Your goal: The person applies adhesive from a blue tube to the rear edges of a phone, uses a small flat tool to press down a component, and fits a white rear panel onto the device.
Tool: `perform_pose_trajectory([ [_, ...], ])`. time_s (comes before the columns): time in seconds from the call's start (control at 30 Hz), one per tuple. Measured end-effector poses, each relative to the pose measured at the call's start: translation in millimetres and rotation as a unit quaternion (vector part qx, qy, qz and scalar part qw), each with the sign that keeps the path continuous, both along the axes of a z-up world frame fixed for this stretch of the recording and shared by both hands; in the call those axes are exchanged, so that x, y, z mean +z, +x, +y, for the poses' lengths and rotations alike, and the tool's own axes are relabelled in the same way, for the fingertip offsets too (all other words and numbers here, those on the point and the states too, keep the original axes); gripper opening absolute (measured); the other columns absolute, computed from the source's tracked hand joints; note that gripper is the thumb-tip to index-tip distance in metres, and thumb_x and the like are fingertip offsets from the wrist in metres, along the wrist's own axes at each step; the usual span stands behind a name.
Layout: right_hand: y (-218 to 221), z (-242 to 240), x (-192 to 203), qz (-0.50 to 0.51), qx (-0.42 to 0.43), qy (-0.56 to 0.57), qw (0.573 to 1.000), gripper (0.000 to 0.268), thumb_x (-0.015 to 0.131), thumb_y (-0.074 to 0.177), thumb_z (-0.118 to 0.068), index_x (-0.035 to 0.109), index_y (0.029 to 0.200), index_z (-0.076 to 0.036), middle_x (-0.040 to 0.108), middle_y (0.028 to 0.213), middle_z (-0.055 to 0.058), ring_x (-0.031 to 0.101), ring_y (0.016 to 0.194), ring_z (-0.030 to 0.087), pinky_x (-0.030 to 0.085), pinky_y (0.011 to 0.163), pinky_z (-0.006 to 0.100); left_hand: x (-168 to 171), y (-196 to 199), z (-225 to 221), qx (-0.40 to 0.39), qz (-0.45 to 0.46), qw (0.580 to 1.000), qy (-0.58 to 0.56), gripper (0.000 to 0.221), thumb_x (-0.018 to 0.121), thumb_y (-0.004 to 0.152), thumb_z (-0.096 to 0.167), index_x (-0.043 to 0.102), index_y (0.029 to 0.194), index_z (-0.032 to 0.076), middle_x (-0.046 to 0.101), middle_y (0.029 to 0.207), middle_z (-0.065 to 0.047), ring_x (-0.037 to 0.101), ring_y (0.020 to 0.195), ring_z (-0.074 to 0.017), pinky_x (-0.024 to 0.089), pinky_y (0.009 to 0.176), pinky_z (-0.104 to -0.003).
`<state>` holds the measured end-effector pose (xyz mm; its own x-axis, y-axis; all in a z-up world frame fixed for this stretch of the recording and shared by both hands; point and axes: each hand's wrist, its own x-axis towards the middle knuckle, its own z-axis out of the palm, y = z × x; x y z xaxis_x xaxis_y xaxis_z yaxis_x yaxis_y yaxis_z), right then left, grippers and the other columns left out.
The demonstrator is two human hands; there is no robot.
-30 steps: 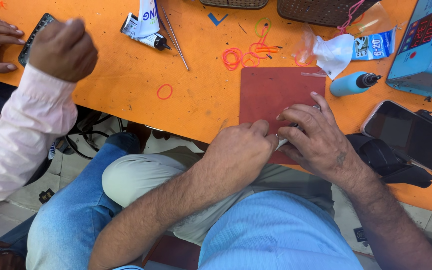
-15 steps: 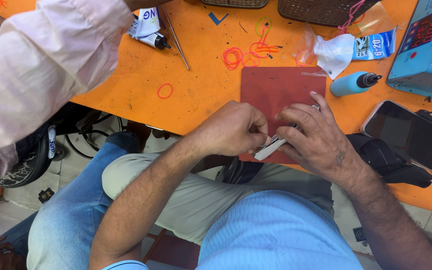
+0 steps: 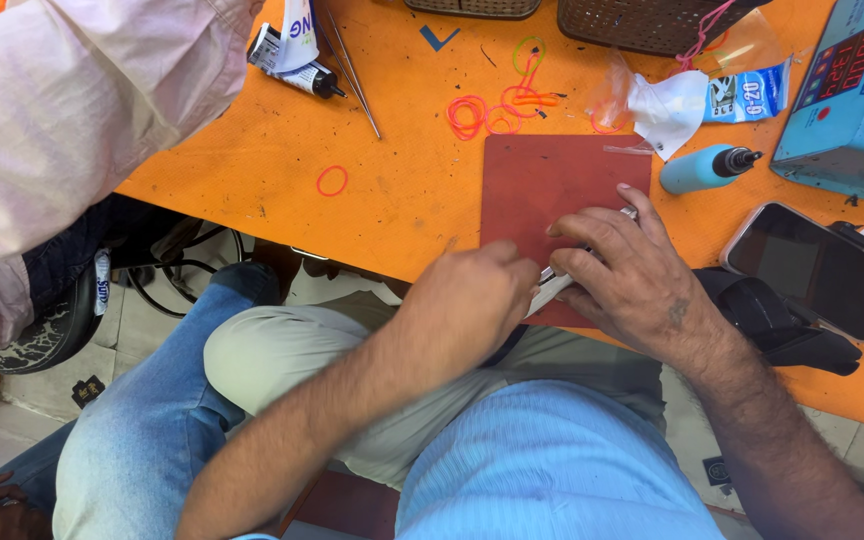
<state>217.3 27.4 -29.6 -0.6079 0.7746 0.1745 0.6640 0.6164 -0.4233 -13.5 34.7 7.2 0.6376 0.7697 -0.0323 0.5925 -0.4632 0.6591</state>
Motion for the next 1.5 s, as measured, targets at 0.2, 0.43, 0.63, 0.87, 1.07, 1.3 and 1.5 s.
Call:
perform_pose_trajectory([
  [0.2, -2, 1, 5, -0.005, 0.005, -0.005, 1.000, 0.047, 0.086, 0.070, -0.021, 0.061, 0.109, -0.011, 0.057, 0.129, 0.008, 0.057, 0.125, 0.028, 0.034, 0.118, 0.063, 5, -5, -6, 0.016, 0.029, 0.999, -0.016, 0.012, 0.064, 0.093, 0.014, 0.065, 0.089, 0.002, 0.062, 0.085, -0.016, 0.067, 0.078, -0.0376, 0.054, 0.069, -0.051],
  [0.43, -2, 0, 1, -0.010, 0.004, 0.008, 1.000, 0.046, 0.086, 0.072, -0.022, 0.061, 0.110, -0.011, 0.058, 0.126, 0.008, 0.057, 0.125, 0.027, 0.035, 0.119, 0.062, 1, -4, 30, -0.010, 0.000, 0.990, -0.142, 0.010, 0.070, 0.083, 0.017, 0.073, 0.086, 0.008, 0.072, 0.081, -0.013, 0.071, 0.079, -0.0336, 0.056, 0.071, -0.048],
  [0.63, -2, 4, 3, -0.019, 0.009, 0.003, 1.000, 0.051, 0.086, 0.072, -0.024, 0.060, 0.114, -0.010, 0.061, 0.122, 0.005, 0.057, 0.125, 0.026, 0.035, 0.118, 0.062, 8, -14, 29, 0.002, 0.001, 0.997, -0.074, 0.013, 0.073, 0.086, 0.021, 0.075, 0.084, 0.008, 0.070, 0.080, -0.012, 0.070, 0.079, -0.0350, 0.053, 0.067, -0.048],
  [0.87, -5, 10, 6, 0.010, 0.002, -0.034, 0.999, 0.071, 0.085, 0.072, -0.025, 0.053, 0.133, -0.010, 0.060, 0.124, 0.008, 0.056, 0.127, 0.026, 0.035, 0.119, 0.060, -1, -30, 1, 0.240, -0.127, 0.959, -0.084, 0.014, 0.075, 0.093, 0.020, 0.076, 0.098, 0.007, 0.071, 0.085, -0.006, 0.068, 0.067, -0.0162, 0.056, 0.060, -0.031],
  [1.07, -18, 17, 10, -0.050, -0.066, -0.020, 0.996, 0.075, 0.087, 0.068, -0.033, 0.059, 0.132, -0.007, 0.059, 0.122, 0.015, 0.056, 0.122, 0.033, 0.040, 0.109, 0.053, -42, -31, -7, 0.368, -0.215, 0.900, -0.088, 0.013, 0.079, 0.093, 0.012, 0.077, 0.102, 0.003, 0.071, 0.086, -0.002, 0.065, 0.068, -0.0068, 0.055, 0.063, -0.023],
  [1.3, -27, 23, 1, -0.065, -0.113, -0.019, 0.991, 0.081, 0.089, 0.062, -0.041, 0.063, 0.130, -0.005, 0.058, 0.121, 0.015, 0.056, 0.120, 0.035, 0.041, 0.107, 0.051, -59, -24, 3, 0.394, -0.301, 0.850, -0.176, 0.028, 0.075, 0.093, 0.003, 0.069, 0.120, 0.001, 0.070, 0.086, -0.002, 0.069, 0.079, -0.0044, 0.060, 0.071, -0.021],
  [1.5, -28, 7, -3, -0.103, -0.200, -0.049, 0.973, 0.091, 0.091, 0.055, -0.049, 0.062, 0.130, -0.006, 0.059, 0.122, 0.016, 0.058, 0.116, 0.034, 0.044, 0.098, 0.051, -55, -24, 17, 0.340, -0.276, 0.892, -0.112, 0.030, 0.074, 0.094, 0.001, 0.069, 0.123, 0.001, 0.072, 0.097, -0.004, 0.073, 0.086, -0.0081, 0.063, 0.076, -0.024],
])
